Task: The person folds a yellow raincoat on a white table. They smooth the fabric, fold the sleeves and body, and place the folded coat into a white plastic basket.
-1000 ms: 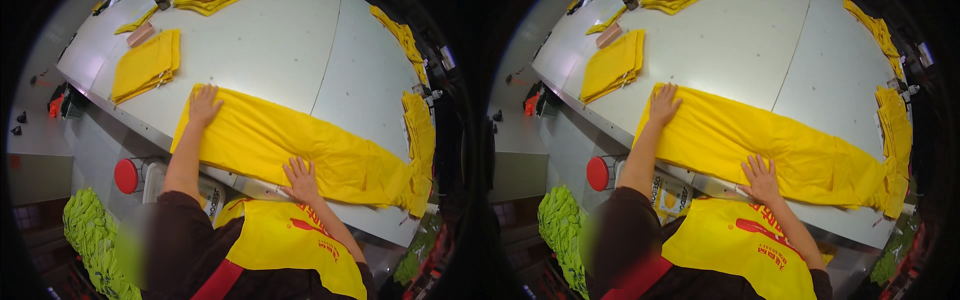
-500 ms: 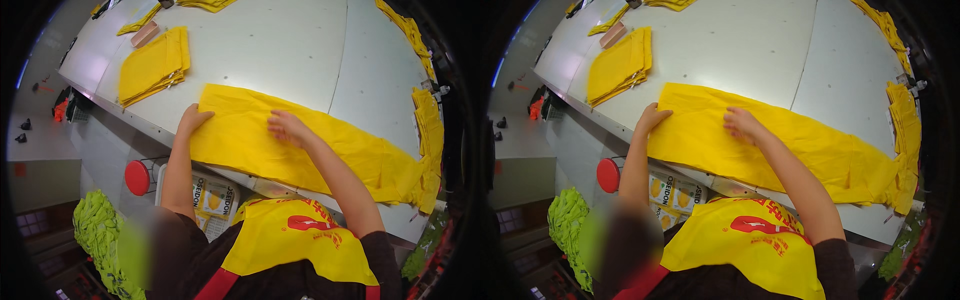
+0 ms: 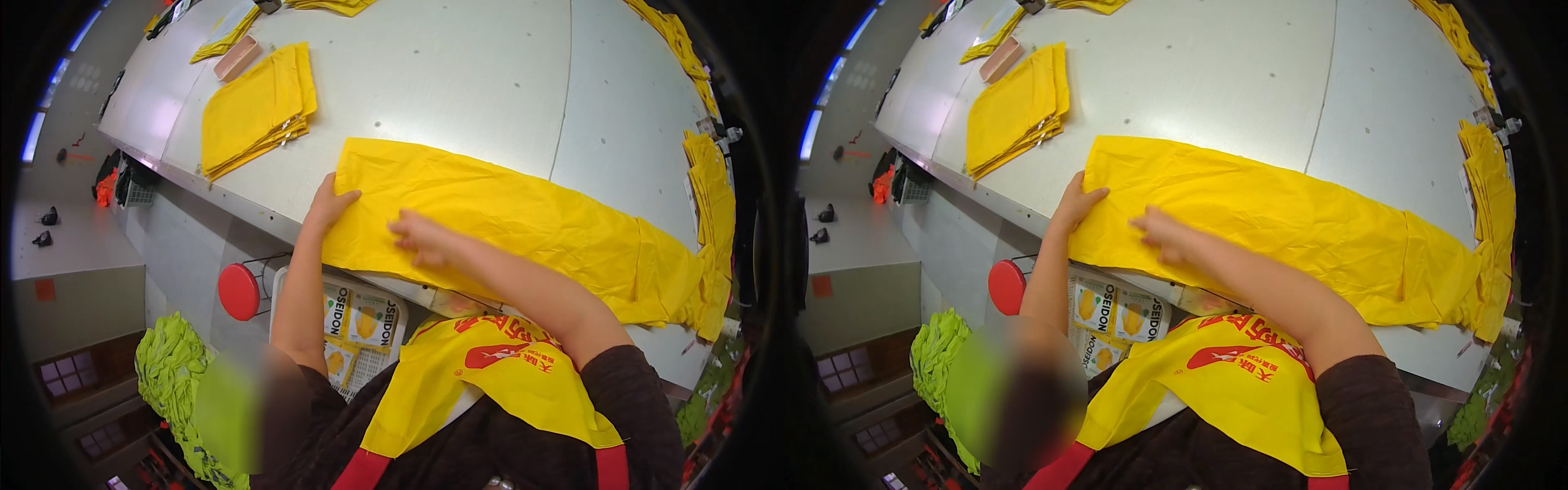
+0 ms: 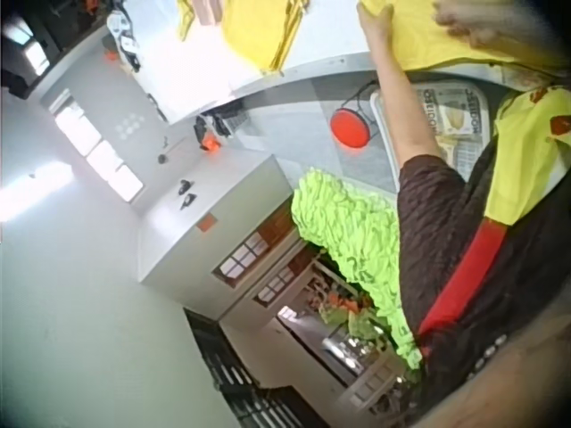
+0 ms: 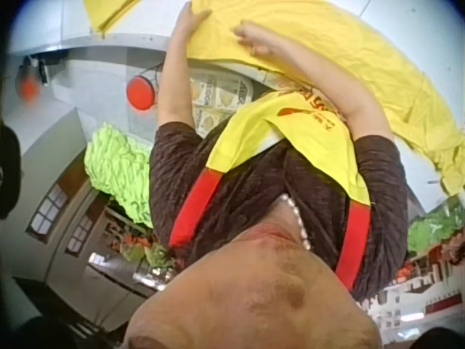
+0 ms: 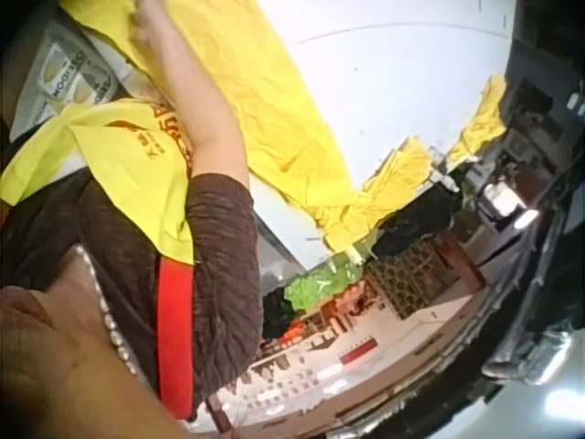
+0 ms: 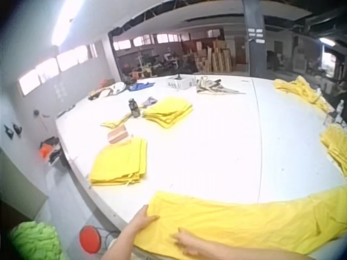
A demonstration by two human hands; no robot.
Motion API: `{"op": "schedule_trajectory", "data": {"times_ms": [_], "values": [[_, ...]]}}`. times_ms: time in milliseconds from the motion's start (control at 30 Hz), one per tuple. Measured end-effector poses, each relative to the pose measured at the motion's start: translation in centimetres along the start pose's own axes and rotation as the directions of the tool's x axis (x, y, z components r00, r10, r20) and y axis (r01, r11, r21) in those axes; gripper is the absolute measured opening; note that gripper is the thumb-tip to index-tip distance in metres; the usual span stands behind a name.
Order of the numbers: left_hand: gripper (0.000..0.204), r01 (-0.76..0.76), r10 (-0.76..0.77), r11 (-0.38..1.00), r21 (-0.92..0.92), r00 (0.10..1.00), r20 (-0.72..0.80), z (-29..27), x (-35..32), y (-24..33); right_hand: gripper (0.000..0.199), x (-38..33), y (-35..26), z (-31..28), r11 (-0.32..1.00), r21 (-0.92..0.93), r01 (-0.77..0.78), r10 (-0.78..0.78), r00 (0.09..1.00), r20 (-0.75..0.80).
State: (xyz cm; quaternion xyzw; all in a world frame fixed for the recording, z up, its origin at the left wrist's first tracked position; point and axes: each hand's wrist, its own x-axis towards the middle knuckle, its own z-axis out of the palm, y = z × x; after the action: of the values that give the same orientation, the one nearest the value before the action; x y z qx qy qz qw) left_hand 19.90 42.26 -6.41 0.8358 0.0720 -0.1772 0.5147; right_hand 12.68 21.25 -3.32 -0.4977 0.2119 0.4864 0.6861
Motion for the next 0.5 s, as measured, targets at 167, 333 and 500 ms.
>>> {"op": "schedule_trajectory", "data": {"times_ms": [167,333,500], "values": [[0.055,0.19,-0.136,0.931,-0.311,0.973,0.188,-0.4,-1.3,2.4,0.081,-2.9,6.7,2.2,0.974,-0.15,0.172,-0.161,0.984,0.082],[0.059,-0.075,0.136,0.975,-0.21,0.945,0.297,2.4,-4.9,9.7,0.075,-1.6,8.9,0.7,0.953,-0.016,0.303,-0.296,0.941,0.164],[0.056,-0.367,0.282,0.903,0.224,0.899,0.335,13.9,-6.9,11.7,0.053,-0.6,11.7,-1.4,0.971,-0.067,0.229,-0.201,0.937,0.285]]}}
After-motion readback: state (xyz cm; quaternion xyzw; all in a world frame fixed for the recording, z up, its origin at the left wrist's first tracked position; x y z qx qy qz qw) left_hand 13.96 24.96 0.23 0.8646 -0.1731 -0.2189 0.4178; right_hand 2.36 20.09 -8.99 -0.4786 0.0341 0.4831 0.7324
